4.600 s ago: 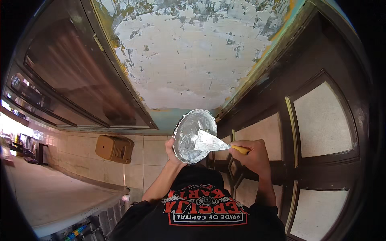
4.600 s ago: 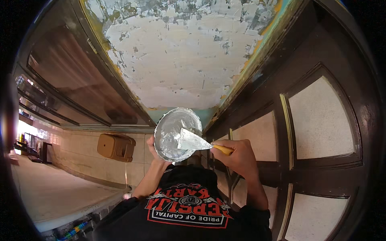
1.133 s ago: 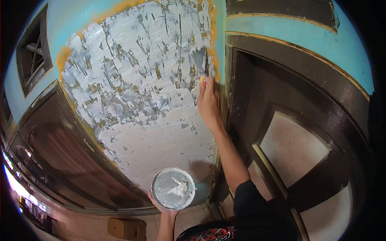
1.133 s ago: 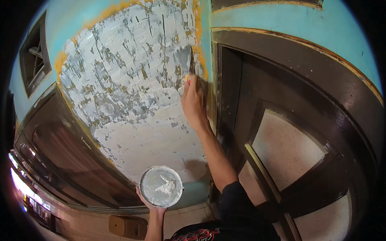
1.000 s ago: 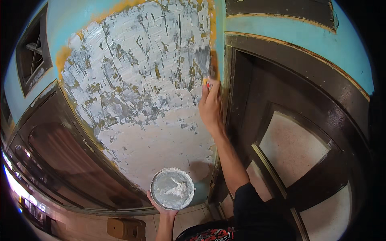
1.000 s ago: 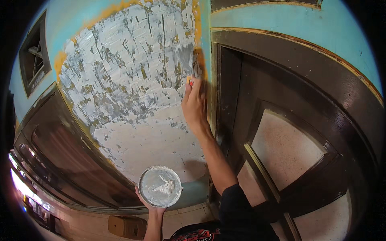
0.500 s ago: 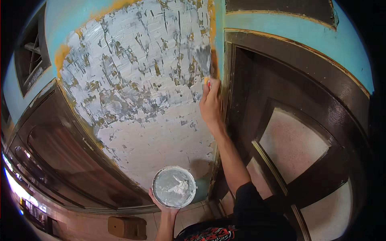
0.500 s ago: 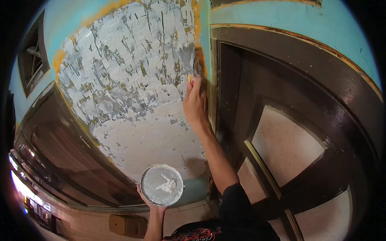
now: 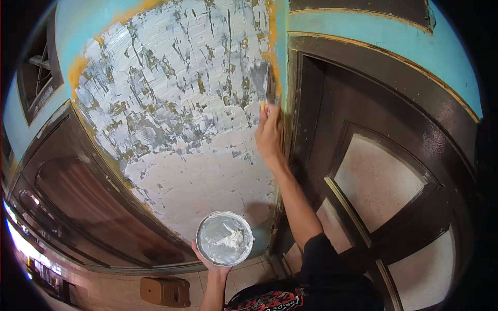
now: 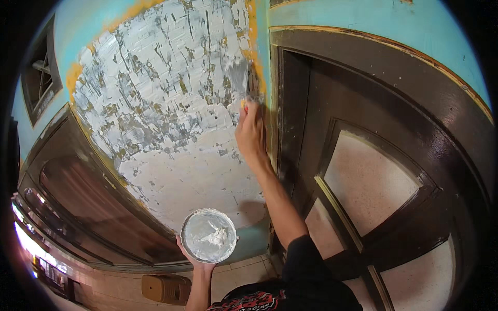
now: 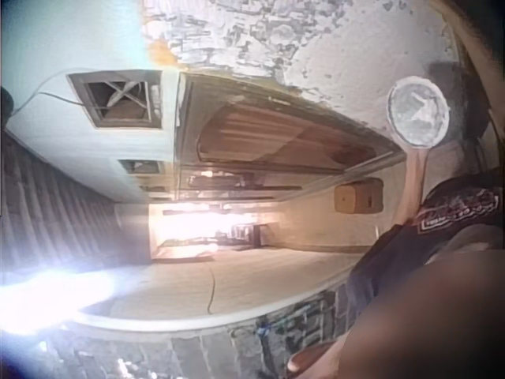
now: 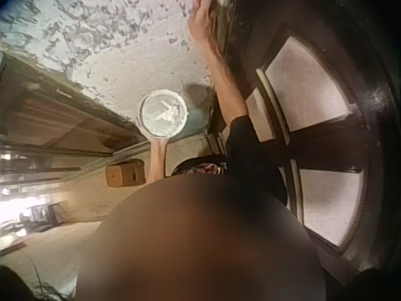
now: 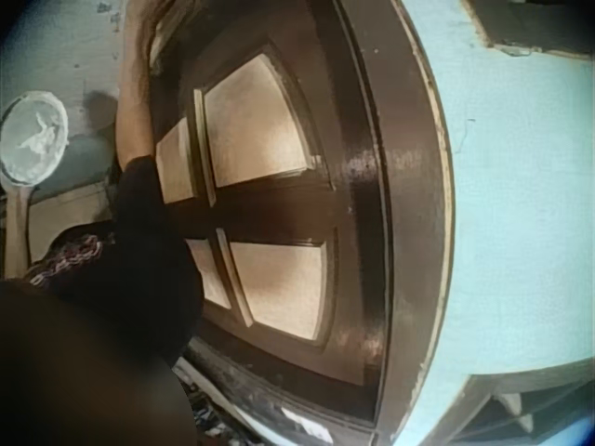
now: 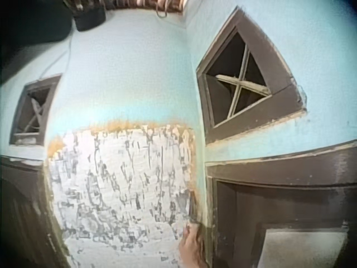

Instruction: Patching a damaged ceiling with joint compound using a putty knife.

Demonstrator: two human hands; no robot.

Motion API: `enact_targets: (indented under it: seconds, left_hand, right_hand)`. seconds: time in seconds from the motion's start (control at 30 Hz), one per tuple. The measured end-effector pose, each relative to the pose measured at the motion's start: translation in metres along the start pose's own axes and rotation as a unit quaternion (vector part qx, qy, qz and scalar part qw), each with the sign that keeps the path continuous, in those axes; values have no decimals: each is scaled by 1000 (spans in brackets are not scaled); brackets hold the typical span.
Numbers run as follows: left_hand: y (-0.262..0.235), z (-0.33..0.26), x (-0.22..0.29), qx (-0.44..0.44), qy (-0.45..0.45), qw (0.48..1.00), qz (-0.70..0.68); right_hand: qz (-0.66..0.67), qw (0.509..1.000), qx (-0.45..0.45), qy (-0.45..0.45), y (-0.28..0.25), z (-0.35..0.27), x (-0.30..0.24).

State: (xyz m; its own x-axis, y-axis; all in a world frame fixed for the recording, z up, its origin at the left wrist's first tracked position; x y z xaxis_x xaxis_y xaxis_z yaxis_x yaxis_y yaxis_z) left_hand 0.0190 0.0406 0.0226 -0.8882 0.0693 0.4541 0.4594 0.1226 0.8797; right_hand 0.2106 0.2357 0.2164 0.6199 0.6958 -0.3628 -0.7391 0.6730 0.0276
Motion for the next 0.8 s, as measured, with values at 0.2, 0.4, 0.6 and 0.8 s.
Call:
enact_targets:
  seconds: [0.2, 0.4, 0.6, 0.8]
  left_hand:
    - [5, 0, -2, 5, -5, 1000, -1]
    - [0, -4, 3, 2, 4, 1000, -4]
    - [-2, -1, -6, -17, -16, 1000, -5]
    - [-6, -8, 0, 4, -2, 1000, -14]
  right_hand:
    - [-40, 998, -40, 9, 5, 5, 6]
    - [-6, 997, -32, 64, -8, -23, -12]
    - [-17, 999, -30, 1, 4, 23, -4]
    - [-25, 997, -65, 46, -10, -43, 1]
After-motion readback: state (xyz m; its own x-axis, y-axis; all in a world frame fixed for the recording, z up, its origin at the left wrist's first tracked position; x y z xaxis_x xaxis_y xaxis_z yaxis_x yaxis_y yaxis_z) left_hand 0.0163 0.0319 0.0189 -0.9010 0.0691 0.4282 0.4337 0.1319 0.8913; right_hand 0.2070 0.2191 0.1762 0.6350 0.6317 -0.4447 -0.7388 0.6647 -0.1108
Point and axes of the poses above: each hand's wrist, its own z-axis towards the middle knuckle, its own y-axis out of the palm, x = y × z, the point moved 3 cm from there along z, towards the middle knuckle, and after that the axes turned 5 degrees about z, right-handed, at the moved point
